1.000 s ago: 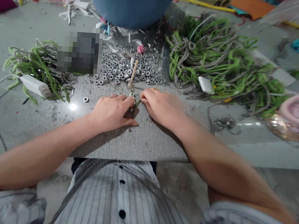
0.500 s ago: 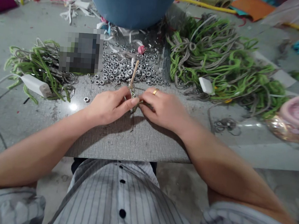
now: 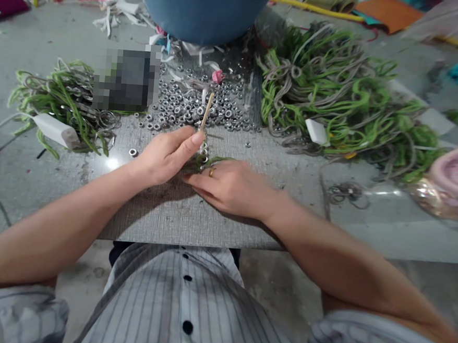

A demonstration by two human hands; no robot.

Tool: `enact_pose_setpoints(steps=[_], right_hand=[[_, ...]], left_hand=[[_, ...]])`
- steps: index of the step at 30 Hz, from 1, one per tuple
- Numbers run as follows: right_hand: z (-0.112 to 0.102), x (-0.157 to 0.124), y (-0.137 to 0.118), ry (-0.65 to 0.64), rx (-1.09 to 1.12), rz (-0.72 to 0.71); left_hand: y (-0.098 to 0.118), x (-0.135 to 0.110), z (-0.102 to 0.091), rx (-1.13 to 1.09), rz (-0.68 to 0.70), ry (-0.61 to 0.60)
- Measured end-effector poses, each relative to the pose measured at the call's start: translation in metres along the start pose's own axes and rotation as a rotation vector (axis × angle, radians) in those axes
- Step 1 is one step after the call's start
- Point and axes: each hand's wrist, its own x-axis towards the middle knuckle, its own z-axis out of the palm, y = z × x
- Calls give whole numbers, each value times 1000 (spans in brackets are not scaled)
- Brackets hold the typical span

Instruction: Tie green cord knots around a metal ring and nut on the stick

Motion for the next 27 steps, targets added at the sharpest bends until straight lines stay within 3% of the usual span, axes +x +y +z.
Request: enact_pose_setpoints(steps=[7,27], right_hand=[[8,7,-14,-70,-71,-56],[14,7,-10,24,-59,-47]], left_hand=[[-4,-1,2,39,64,-22],[-7,1,4,-113,109,-49]])
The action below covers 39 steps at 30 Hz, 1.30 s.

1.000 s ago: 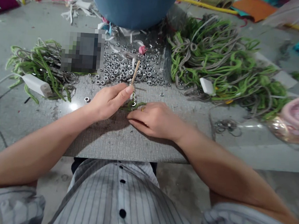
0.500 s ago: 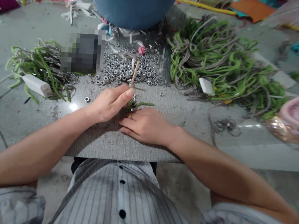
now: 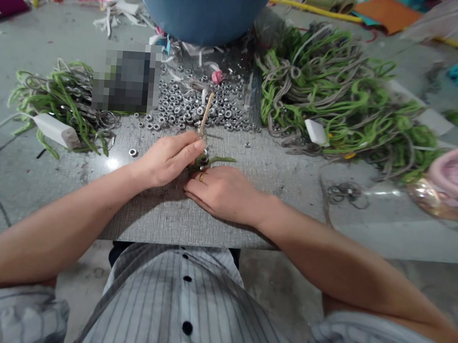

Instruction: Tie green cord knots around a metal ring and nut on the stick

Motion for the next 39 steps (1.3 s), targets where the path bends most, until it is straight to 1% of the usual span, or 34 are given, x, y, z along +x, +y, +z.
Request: enact_pose_setpoints(steps=[2,4,6,8,10,13,17,20,24,29,31,35,39], right_hand=[[-2,-1,2,25,105,46],[-5,-3,6,74,274,139],[-8,-5,12,150,465,261],[-10,-6,18,234,631,350],[-9,-7,24,292,761,403],[-6,-5,28,343,914,464],[-3,-2,30,384,1047,525],[-5,-1,31,402,1098,532],[-6,-1,30,410,1110,523],[-1,-2,31,489,1079,524],[1,-3,31,481,1024,525],[1,-3,30,413,934,507],[-1,-1,28,435,951,505]], left_hand=[[1,1,-1,-8,0,-15],[2,1,-2,-15,-4,-27],[3,2,-3,-16,-21,-37],[4,3,-3,-14,-40,-44],[3,3,-3,-11,-50,-45],[3,4,-3,-1,-52,-49],[4,4,-2,5,-55,-46],[5,5,0,19,-37,-24],[2,6,2,83,1,7],[-1,5,1,148,36,12],[-1,5,1,164,43,10],[-1,5,2,213,32,-2],[2,4,2,206,-9,-13]])
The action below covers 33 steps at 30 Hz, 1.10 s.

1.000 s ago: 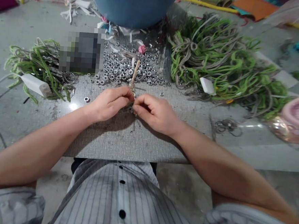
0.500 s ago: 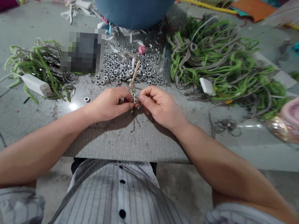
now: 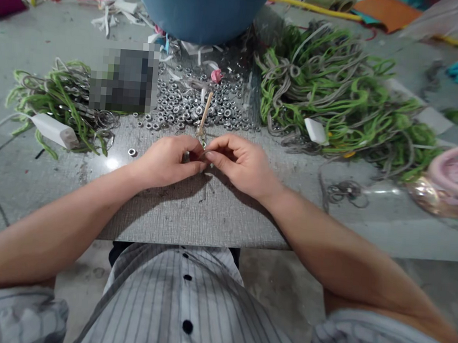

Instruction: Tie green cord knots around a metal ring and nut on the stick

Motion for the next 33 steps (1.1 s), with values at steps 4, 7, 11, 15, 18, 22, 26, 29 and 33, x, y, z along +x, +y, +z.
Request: enact_pose_setpoints(steps=[4,7,11,15,18,22,26,29,33], right_hand=[[-1,2,-2,-12,76,42],[-3,3,-3,10,92,81],[-5,4,-2,25,32,92],[-6,1,-3,53,-158,44],[-8,0,-4,34,-289,38],[-9,1,-5,9,-328,34],[-8,1,-5,-28,-297,27],[-6,0,-5,-52,-287,10],[-5,0,-3,-57,-249,2]], left_hand=[[-1,1,0,33,20,3],[-5,1,2,70,47,12],[-7,1,2,76,48,22],[-6,1,2,64,31,16],[-6,1,2,47,22,16],[-5,0,2,16,-8,22],[-2,-1,1,-57,-37,47],[0,-1,1,-73,-4,57],[0,-1,4,-25,19,74]])
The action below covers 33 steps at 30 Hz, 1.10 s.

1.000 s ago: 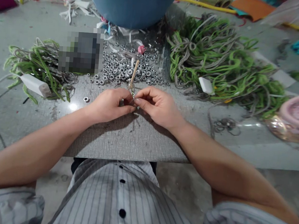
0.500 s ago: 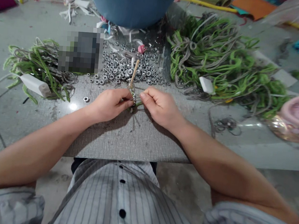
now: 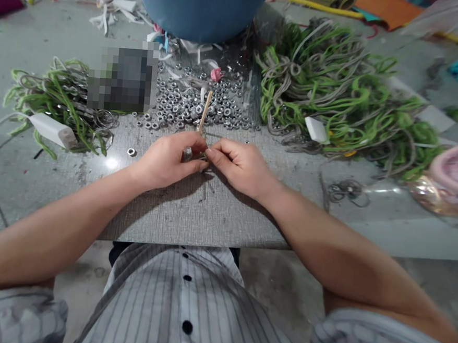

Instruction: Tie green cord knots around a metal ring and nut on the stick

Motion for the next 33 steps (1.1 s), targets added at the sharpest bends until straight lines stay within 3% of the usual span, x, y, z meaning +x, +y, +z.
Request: enact_pose_setpoints(steps=[19,27,33], right_hand=[[-3,-1,1,-9,-65,13],[-2,-1,0,-141,-259,23],[-1,0,-1,-164,-354,3]], left_hand=[[-6,2,0,21,23,19],[-7,1,1,57,-5,21],[-6,0,1,93,-27,4]])
